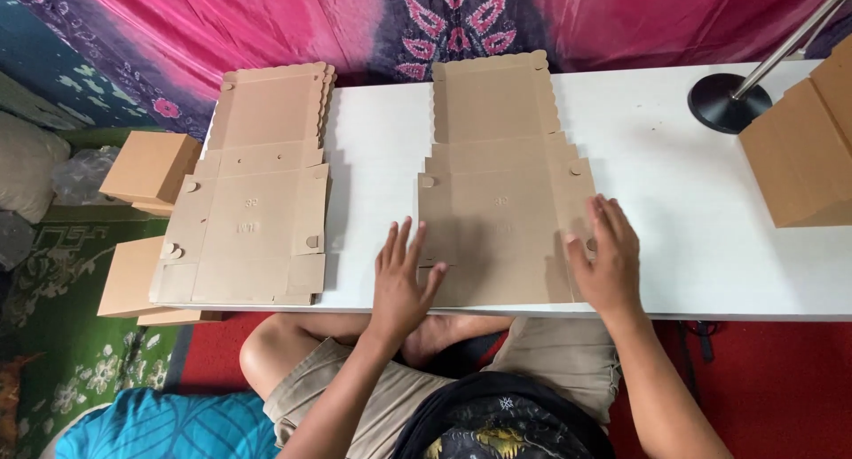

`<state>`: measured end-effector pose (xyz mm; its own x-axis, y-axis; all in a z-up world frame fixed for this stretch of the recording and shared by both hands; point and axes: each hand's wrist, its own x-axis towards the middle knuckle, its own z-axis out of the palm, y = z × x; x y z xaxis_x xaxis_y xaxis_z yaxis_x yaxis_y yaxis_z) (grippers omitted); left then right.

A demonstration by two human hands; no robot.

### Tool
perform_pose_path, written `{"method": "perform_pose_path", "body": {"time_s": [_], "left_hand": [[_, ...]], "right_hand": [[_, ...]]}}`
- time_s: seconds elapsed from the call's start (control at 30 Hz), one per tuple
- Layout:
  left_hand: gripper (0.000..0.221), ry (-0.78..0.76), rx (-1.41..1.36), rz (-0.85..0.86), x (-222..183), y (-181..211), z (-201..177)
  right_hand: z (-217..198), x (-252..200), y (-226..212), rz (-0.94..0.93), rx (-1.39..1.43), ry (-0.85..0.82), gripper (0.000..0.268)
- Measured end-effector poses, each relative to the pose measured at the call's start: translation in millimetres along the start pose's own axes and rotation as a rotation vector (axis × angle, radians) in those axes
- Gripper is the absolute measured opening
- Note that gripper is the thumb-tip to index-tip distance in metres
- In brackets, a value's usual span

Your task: Folding flat cardboard sheets into boxes and stacking them on a table

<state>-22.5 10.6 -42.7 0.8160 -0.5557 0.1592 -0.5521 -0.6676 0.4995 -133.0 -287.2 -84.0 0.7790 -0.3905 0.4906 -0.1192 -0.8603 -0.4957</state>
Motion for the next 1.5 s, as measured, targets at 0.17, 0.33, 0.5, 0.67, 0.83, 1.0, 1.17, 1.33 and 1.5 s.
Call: {"method": "perform_pose_path", "body": {"time_s": [0.17,0.33,0.5,0.67,0.83,1.0,1.17,1.33,1.5], "left_hand": [[0.068,-0.104,0.151,0.185,-10,-7,37],[0.064,-0.142,0.231,0.142,-10,-13,44],[0.066,-0.166,0.270,0.085,-14,-14,43],[0.068,-0.185,0.271,0.066,-15,-16,32],[0.067,-0.209,0.275,0.061,-16,-11,28],[0.066,-0.255,0.311,0.057,-7,-8,20],[0.051,-0.146,0.340,0.095,52,-25,24],[0.051,-0.054,0.266,0.117,149,10,24],[0.062,-0.137,0.426,0.085,223,-4,79]], "right_hand": [[13,-26,-25,-0.053,-0.130,-0.231,0.068],[18,-35,-32,-0.066,-0.256,-0.368,0.070],[18,-38,-36,-0.042,-0.277,-0.438,0.074],[19,-40,-34,-0.012,-0.225,-0.440,0.072],[14,-36,-39,0.031,-0.169,-0.457,0.071],[16,-27,-32,0.032,-0.242,-0.474,0.068],[18,26,-26,0.097,-0.131,-0.441,0.053],[62,116,2,-0.084,-0.225,-0.417,0.055],[103,175,16,-0.127,-0.342,-0.436,0.054]]}}
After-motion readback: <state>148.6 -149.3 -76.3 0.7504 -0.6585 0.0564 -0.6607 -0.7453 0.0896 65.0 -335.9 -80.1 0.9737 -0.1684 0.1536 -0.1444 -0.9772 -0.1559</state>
